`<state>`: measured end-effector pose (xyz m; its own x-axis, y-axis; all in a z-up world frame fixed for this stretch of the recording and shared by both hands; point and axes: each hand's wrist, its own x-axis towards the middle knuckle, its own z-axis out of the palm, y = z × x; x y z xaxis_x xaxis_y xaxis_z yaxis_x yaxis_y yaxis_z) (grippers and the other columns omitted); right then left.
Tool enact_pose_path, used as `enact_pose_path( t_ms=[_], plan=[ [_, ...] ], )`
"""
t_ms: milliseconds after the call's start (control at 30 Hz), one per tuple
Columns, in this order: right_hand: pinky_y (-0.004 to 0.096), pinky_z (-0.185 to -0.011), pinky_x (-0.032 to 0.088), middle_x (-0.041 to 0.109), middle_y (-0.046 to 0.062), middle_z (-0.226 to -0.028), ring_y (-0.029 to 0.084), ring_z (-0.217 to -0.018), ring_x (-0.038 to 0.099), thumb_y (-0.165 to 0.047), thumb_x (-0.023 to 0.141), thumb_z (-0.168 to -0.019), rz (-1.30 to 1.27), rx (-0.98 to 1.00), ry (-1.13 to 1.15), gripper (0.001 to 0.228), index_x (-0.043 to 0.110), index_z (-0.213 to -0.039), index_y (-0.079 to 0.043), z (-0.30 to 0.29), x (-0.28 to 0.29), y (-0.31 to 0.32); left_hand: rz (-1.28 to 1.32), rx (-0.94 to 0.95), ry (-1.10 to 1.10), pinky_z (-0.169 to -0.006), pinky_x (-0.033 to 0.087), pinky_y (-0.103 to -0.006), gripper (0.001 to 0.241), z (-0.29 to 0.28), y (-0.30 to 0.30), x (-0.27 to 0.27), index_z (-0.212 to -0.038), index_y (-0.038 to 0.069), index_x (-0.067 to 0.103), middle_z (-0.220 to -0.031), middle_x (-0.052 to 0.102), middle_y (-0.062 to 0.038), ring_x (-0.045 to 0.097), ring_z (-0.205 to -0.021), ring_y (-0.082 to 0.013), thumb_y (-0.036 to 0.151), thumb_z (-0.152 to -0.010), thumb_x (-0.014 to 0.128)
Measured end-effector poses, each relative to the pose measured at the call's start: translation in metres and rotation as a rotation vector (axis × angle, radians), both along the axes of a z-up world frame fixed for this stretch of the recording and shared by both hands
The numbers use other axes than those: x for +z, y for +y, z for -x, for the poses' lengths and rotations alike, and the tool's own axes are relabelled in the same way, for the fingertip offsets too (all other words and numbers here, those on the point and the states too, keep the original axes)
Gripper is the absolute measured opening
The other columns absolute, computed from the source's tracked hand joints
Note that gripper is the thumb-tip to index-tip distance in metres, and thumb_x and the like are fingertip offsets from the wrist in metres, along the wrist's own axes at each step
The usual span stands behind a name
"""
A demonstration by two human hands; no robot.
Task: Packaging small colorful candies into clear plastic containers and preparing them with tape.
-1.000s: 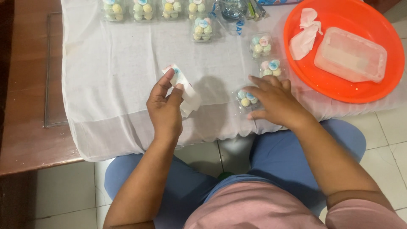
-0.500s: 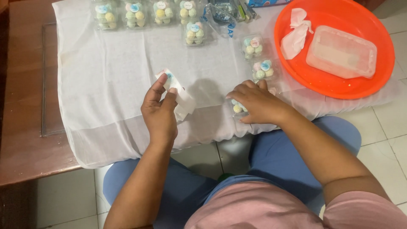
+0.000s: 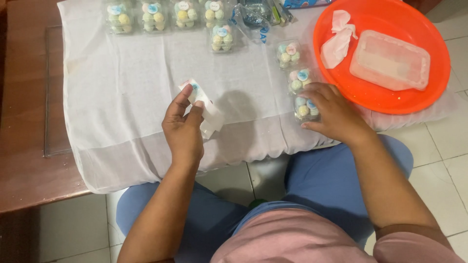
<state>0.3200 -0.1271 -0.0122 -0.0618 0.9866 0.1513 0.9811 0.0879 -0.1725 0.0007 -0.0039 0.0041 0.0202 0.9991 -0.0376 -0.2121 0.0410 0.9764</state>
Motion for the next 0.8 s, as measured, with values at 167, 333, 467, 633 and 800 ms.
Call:
enact_pose_path(
  t_ms=[167,333,467,633,800],
  plan=[
    [0.055,-0.101,0.048,0.05,0.02,-0.136,0.045,-0.123,0.055,-0.044,0.095,-0.059,-0.148,-0.254,0.205,0.099,0.051,-0.138,-0.005,0.008,-0.014,-0.011,-0.005,0.004,-0.02,-0.088,0.063,-0.043,0.041,0.002,0.004,-0.009,-0.133,0.006,0.064,-0.12,0.063,-0.02,0.073,-0.098,-0.0271,-0.002,-0.093,0.064],
    [0.061,-0.086,0.058,0.042,0.02,-0.137,0.048,-0.104,0.066,-0.043,0.095,-0.063,-0.152,-0.533,0.246,0.097,0.043,-0.137,-0.007,0.038,-0.031,-0.002,-0.02,0.005,-0.051,-0.088,0.063,-0.0425,0.041,0.0,0.003,-0.006,-0.133,0.006,0.063,-0.12,0.063,-0.02,0.072,-0.097,-0.0261,-0.002,-0.093,0.063],
    [0.059,-0.08,0.06,0.042,0.019,-0.133,0.048,-0.095,0.069,-0.034,0.089,-0.069,-0.196,-0.543,0.133,0.077,0.045,-0.128,-0.009,0.044,-0.047,0.0,-0.017,0.017,-0.067,-0.087,0.064,-0.0425,0.041,0.004,0.003,-0.002,-0.132,0.006,0.064,-0.118,0.064,-0.02,0.073,-0.095,-0.0263,-0.003,-0.092,0.064],
    [0.058,-0.078,0.061,0.046,0.022,-0.13,0.051,-0.093,0.069,-0.027,0.088,-0.068,-0.277,-0.459,0.048,0.07,0.048,-0.122,-0.008,0.06,-0.045,-0.006,-0.019,0.058,-0.068,-0.088,0.063,-0.0453,0.041,0.011,0.006,-0.001,-0.132,0.006,0.064,-0.117,0.065,-0.02,0.074,-0.096,-0.0282,-0.003,-0.092,0.064],
    [0.055,-0.083,0.06,0.048,0.026,-0.134,0.052,-0.103,0.067,-0.024,0.085,-0.067,-0.223,-0.271,0.115,0.066,0.049,-0.121,-0.009,0.11,-0.038,0.009,-0.06,0.098,-0.107,-0.087,0.064,-0.0459,0.04,0.02,0.01,0.002,-0.131,0.007,0.065,-0.115,0.066,-0.019,0.075,-0.094,-0.0283,-0.004,-0.092,0.064]
  ],
)
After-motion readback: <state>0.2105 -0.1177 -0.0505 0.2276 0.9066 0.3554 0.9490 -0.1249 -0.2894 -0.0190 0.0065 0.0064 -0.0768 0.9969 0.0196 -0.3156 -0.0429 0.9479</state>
